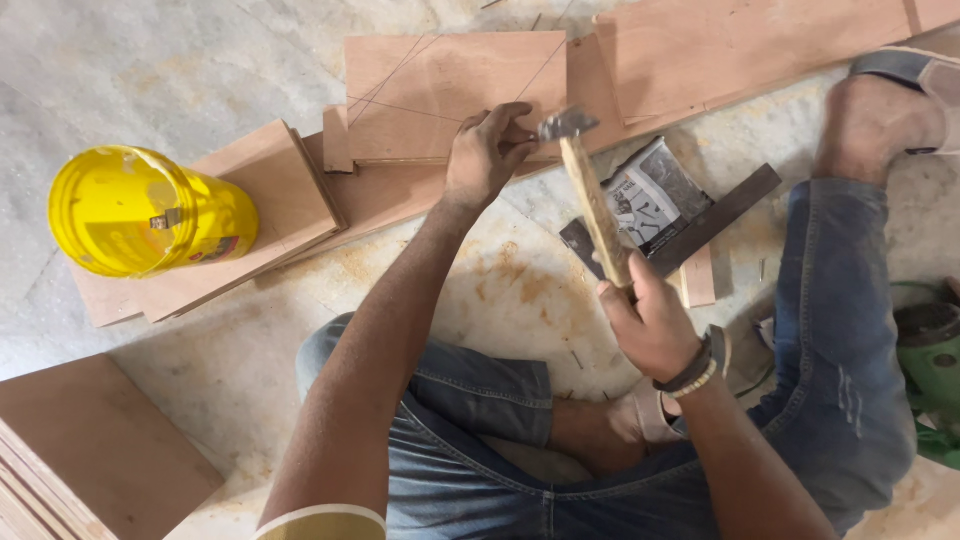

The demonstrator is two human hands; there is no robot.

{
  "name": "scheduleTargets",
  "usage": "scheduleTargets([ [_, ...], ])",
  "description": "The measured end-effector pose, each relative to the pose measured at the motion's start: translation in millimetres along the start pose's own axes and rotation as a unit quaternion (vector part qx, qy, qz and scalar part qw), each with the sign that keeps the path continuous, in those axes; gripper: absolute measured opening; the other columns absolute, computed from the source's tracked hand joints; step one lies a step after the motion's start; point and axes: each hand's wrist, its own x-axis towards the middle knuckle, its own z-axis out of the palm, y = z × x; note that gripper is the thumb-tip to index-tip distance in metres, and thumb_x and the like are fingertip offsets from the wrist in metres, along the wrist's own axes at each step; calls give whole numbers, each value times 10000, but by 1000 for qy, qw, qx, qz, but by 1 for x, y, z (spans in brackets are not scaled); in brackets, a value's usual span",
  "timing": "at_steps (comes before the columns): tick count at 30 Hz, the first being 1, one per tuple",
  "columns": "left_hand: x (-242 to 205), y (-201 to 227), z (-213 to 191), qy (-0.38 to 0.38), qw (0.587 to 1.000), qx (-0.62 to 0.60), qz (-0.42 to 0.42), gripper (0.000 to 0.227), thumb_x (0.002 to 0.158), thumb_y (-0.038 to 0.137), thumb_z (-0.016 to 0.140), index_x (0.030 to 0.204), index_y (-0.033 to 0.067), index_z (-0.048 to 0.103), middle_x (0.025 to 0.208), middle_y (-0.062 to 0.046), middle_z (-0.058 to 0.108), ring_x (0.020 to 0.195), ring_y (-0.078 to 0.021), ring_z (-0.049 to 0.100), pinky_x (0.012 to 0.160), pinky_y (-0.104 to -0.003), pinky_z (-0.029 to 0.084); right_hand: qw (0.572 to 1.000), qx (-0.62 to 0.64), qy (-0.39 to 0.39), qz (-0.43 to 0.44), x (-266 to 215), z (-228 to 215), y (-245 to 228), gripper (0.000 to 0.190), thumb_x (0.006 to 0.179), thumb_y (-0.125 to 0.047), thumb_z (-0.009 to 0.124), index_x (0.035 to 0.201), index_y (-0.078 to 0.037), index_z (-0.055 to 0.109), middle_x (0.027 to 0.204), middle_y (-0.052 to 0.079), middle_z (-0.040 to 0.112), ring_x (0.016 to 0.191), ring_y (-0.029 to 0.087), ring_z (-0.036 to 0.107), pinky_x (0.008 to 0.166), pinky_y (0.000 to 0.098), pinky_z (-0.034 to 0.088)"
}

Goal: The person stirs glue in a container with a stick, applies the glue to wooden pieces, assembles the wooden components using a square for alignment, and hammers them together.

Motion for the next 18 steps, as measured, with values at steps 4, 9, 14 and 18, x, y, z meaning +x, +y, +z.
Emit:
scheduleTargets([
  [4,3,-2,2,-13,999,-23,-28,489,835,94,840,1264,37,613,934,-49,781,879,-155,782,817,-290,640,982,-40,58,-174,6,0,-16,348,1008,-146,595,1308,27,559,916,194,693,818,350,715,689,422,544],
  [9,3,-8,5,-26,999,10,-35,457,857,74,831,1263,40,626,948,-44,782,860,-140,781,814,-282,643,986,-160,-12,42,27,12,-21,322,1013,-213,624,1224,23,566,865,249,699,805,428,707,716,494,526],
  [14,4,-11,6,-13,1000,-2,-18,432,830,106,857,1201,43,645,962,-41,793,896,-132,783,826,-290,641,989,-84,49,-115,15,-2,-32,330,1006,-183,591,1264,21,565,937,261,697,861,430,712,721,487,548],
  [18,5,-13,8,-17,999,-6,-36,394,838,106,844,1172,29,651,953,-58,786,890,-141,782,819,-285,646,992,-26,81,-95,9,0,-34,407,968,-211,553,1326,-17,554,905,218,718,769,365,757,682,446,570],
])
